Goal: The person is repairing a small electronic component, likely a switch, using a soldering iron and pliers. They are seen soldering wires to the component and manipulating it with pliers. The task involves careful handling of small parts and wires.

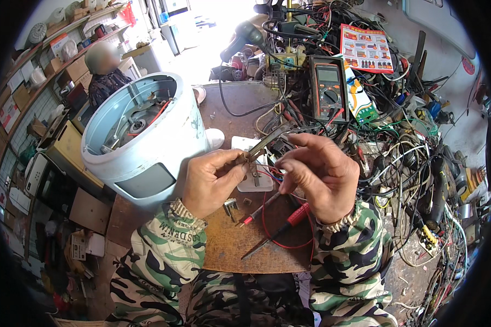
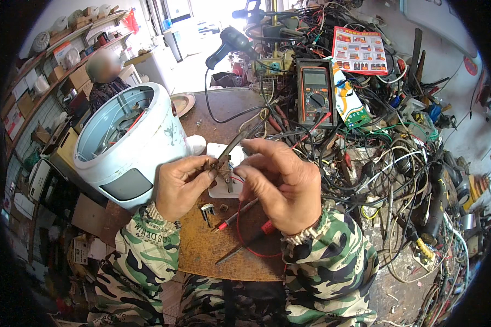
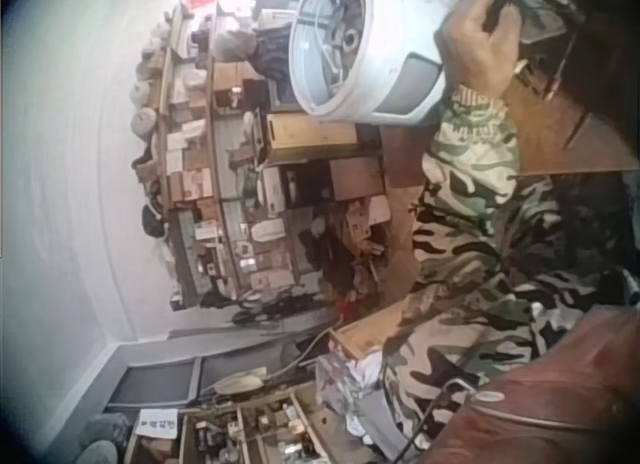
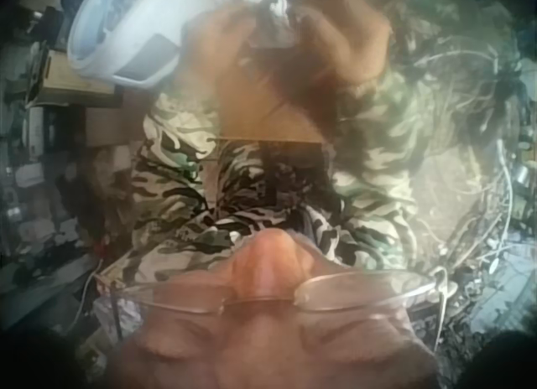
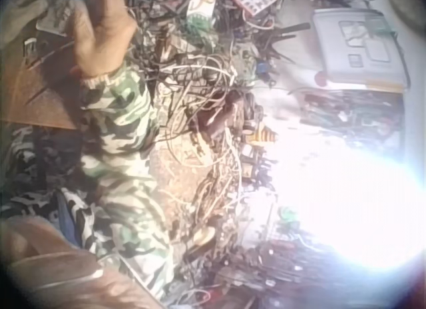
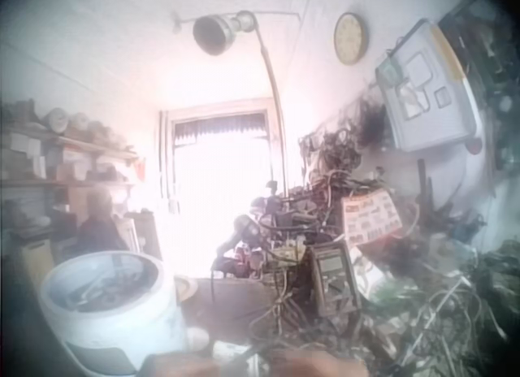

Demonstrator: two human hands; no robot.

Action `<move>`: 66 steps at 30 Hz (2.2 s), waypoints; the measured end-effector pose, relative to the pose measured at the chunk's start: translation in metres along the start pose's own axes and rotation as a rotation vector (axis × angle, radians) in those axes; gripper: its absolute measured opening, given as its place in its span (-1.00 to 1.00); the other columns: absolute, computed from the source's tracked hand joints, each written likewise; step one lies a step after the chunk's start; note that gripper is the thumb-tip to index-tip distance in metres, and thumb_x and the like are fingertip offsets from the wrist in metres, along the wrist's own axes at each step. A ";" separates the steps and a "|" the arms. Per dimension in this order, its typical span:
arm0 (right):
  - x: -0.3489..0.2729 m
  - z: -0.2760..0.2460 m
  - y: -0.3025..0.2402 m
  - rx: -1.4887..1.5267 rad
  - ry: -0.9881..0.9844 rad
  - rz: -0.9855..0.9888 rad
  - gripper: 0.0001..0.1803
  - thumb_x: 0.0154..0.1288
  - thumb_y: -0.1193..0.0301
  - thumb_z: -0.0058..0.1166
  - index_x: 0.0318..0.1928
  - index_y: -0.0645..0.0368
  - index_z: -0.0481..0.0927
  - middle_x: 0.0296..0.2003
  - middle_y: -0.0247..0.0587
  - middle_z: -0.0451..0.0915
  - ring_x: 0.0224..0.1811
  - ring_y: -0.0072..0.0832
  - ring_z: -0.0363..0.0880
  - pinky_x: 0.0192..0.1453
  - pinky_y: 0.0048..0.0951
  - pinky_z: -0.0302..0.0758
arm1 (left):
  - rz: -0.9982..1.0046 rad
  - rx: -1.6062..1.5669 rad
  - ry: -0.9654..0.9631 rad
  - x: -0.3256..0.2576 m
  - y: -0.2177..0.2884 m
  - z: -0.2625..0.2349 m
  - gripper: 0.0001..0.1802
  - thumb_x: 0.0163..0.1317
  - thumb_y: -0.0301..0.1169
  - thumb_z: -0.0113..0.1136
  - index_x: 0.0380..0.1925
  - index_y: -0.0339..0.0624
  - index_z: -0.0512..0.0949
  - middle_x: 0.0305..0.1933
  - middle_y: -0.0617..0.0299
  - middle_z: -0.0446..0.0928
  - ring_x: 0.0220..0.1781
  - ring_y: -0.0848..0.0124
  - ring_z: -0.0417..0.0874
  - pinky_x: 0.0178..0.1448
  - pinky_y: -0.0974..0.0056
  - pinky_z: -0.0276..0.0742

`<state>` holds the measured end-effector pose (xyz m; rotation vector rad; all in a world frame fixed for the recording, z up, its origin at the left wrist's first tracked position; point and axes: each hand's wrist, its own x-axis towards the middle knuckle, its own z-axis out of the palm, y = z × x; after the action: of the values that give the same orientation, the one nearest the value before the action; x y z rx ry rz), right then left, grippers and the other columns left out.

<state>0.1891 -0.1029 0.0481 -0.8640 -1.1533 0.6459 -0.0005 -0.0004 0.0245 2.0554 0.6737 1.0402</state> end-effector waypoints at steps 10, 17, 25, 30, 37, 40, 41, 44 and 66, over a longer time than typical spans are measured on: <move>0.010 0.010 -0.002 -0.444 -0.072 -0.372 -0.81 0.15 0.72 0.22 -0.19 0.36 0.68 -0.40 -0.06 0.67 -0.42 -0.35 0.71 -0.32 -0.44 0.59 | -0.101 -0.122 0.020 0.002 0.000 0.000 -0.76 0.30 -0.57 0.23 -0.05 -0.43 0.64 -0.26 0.29 0.67 -0.28 0.62 0.60 -0.20 0.47 0.55; 0.016 0.036 0.007 -0.749 0.027 -0.504 -0.82 0.14 0.61 0.25 -0.20 0.26 0.69 -0.33 -0.10 0.66 -0.35 -0.16 0.69 -0.28 -0.32 0.61 | -0.145 -0.266 0.077 0.006 -0.007 0.014 -0.76 0.24 -0.53 0.32 -0.10 -0.41 0.65 -0.29 0.23 0.70 -0.29 0.60 0.62 -0.19 0.42 0.56; 0.013 0.053 0.028 -0.954 0.107 -0.506 -0.85 0.10 0.55 0.28 -0.27 0.19 0.70 -0.44 -0.18 0.55 -0.47 -0.17 0.61 -0.43 -0.25 0.52 | -0.078 -0.235 0.142 0.002 -0.007 0.009 -0.78 0.21 -0.53 0.33 -0.14 -0.38 0.67 -0.28 0.14 0.73 -0.26 0.54 0.69 -0.15 0.39 0.59; 0.011 0.058 0.029 -0.976 0.089 -0.381 -0.87 0.11 0.56 0.27 -0.28 0.21 0.70 -0.47 -0.13 0.56 -0.47 -0.14 0.62 -0.41 -0.25 0.51 | -0.037 -0.232 0.172 0.001 -0.012 0.011 -0.79 0.21 -0.54 0.31 -0.15 -0.37 0.67 -0.27 0.08 0.74 -0.26 0.51 0.71 -0.15 0.38 0.60; 0.013 0.058 0.025 -0.875 0.053 -0.287 -0.84 0.12 0.56 0.23 -0.23 0.25 0.71 -0.49 -0.06 0.56 -0.46 -0.10 0.60 -0.36 -0.25 0.49 | -0.016 -0.217 0.162 0.001 -0.009 0.010 -0.80 0.22 -0.53 0.29 -0.15 -0.36 0.67 -0.28 0.08 0.73 -0.27 0.49 0.72 -0.16 0.37 0.59; 0.012 0.054 0.024 -0.854 0.018 -0.258 -0.83 0.12 0.57 0.22 -0.23 0.25 0.71 -0.49 -0.05 0.56 -0.46 -0.11 0.60 -0.36 -0.25 0.48 | -0.012 -0.202 0.153 0.002 -0.008 0.010 -0.79 0.23 -0.54 0.28 -0.14 -0.38 0.66 -0.28 0.09 0.73 -0.26 0.51 0.71 -0.16 0.38 0.59; 0.012 0.053 0.024 -0.848 0.018 -0.254 -0.83 0.12 0.57 0.21 -0.23 0.25 0.71 -0.50 -0.05 0.56 -0.46 -0.11 0.59 -0.36 -0.25 0.47 | -0.015 -0.205 0.148 0.003 -0.008 0.011 -0.79 0.23 -0.55 0.28 -0.14 -0.38 0.66 -0.28 0.10 0.73 -0.26 0.52 0.71 -0.16 0.38 0.59; 0.012 0.054 0.024 -0.812 0.002 -0.237 -0.83 0.12 0.58 0.20 -0.23 0.26 0.71 -0.50 -0.05 0.56 -0.45 -0.11 0.59 -0.36 -0.26 0.47 | -0.034 -0.238 0.149 0.001 -0.010 0.009 -0.79 0.23 -0.55 0.28 -0.14 -0.38 0.66 -0.30 0.10 0.73 -0.26 0.54 0.70 -0.16 0.38 0.59; 0.015 0.049 0.031 -0.556 -0.051 -0.073 -0.84 0.21 0.62 0.17 -0.19 0.33 0.69 -0.35 -0.02 0.69 -0.31 -0.34 0.72 -0.20 -0.44 0.57 | 0.044 -0.184 0.148 0.000 -0.012 0.006 -0.77 0.26 -0.63 0.22 -0.08 -0.46 0.62 -0.25 0.21 0.69 -0.21 0.60 0.62 -0.16 0.43 0.56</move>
<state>0.1459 -0.0620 0.0369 -1.2702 -1.4326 0.2846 0.0030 0.0048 0.0126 1.8554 0.5859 1.2419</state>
